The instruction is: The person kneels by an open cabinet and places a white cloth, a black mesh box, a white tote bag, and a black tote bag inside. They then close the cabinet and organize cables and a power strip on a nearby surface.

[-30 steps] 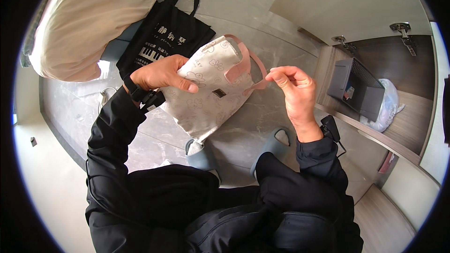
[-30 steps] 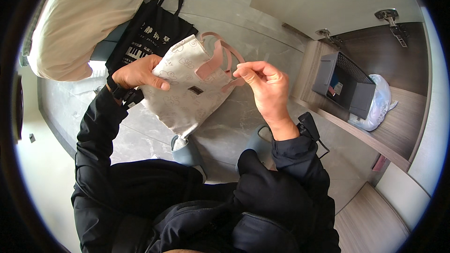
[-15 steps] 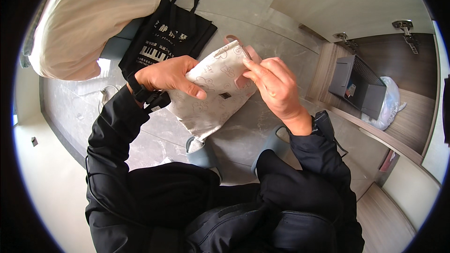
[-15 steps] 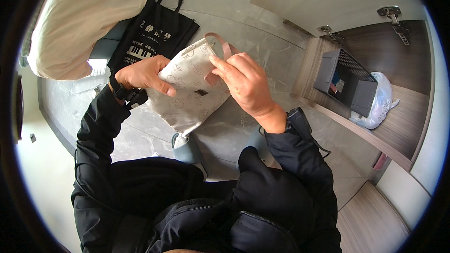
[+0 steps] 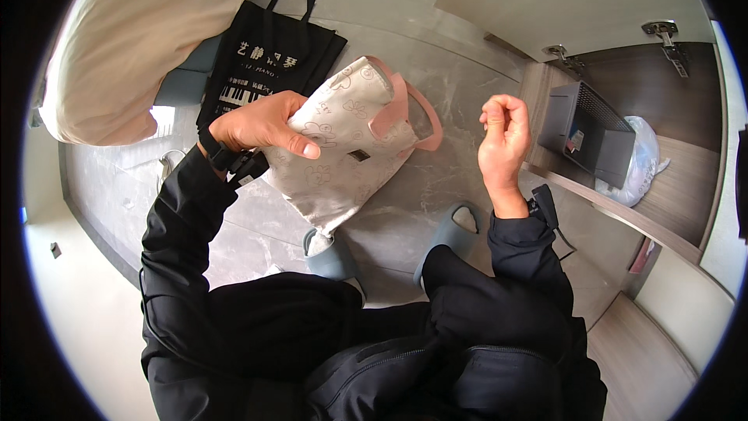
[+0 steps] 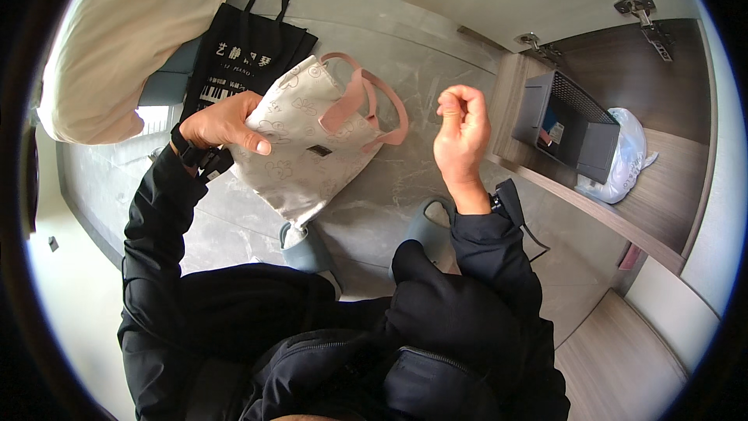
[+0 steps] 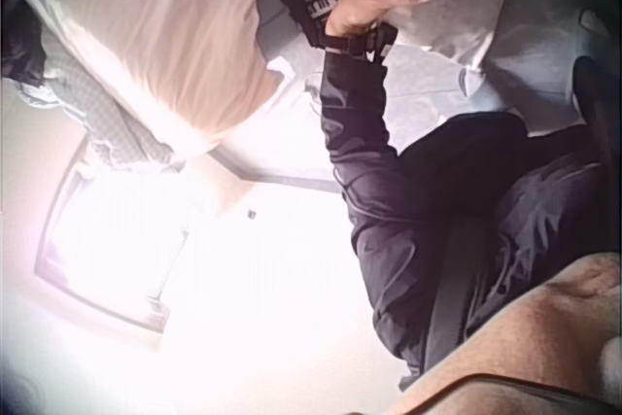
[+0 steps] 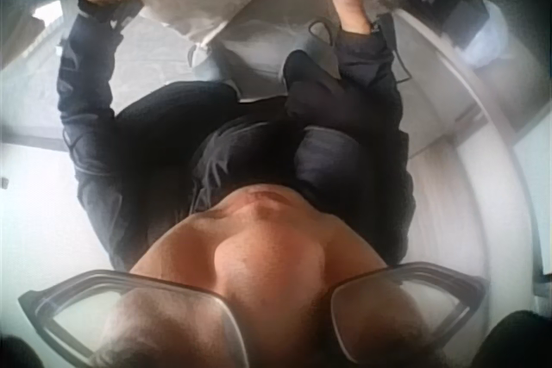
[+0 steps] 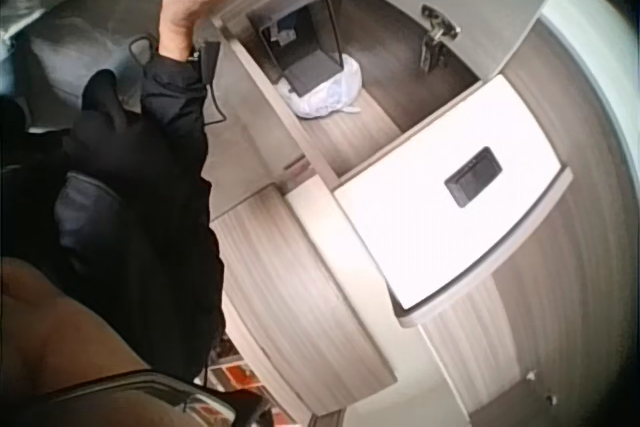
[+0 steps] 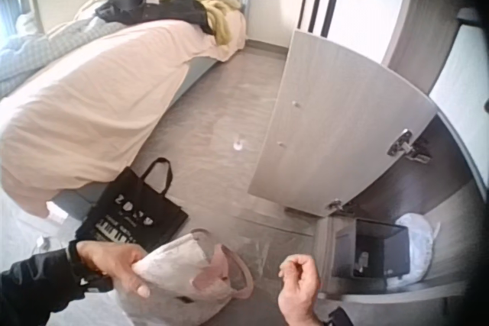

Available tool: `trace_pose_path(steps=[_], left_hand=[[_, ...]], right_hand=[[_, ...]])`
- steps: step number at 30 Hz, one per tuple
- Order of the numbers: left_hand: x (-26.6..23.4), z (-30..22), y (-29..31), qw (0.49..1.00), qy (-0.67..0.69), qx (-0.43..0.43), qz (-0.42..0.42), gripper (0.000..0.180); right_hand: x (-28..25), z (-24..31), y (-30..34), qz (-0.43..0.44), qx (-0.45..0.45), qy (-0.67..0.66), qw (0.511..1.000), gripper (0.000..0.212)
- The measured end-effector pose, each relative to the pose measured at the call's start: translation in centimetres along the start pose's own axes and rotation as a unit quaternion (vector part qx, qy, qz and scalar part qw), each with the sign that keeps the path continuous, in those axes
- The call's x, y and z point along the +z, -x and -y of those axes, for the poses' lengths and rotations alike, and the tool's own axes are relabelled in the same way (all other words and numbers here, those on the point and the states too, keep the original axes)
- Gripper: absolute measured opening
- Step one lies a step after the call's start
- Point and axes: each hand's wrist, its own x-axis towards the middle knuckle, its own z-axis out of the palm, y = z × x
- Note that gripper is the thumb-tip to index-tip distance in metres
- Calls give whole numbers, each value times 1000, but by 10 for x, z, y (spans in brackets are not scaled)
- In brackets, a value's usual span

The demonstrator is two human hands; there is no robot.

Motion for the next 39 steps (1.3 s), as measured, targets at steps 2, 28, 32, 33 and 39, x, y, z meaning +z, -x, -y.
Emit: trace_pose_path(steps=[2, 28, 32, 33, 39], left_hand=[[-2, 2, 0, 1000, 6, 5, -3, 70], [1, 3, -2, 1000, -6, -10, -5, 64], [1, 3, -5, 1000, -12, -15, 6, 63], [2, 3, -6, 999, -26, -19, 5, 62], [2, 2, -11, 999, -36, -12, 27, 62]], right_hand=[[-11, -9, 8, -29, 58, -29, 997, 12], [38, 36, -17, 167, 138, -156, 964, 18], [36, 44, -13, 215, 152, -175, 949, 31], [39, 45, -11, 237, 158, -121, 951, 31], [53, 43, -1, 228, 84, 11, 970, 10]])
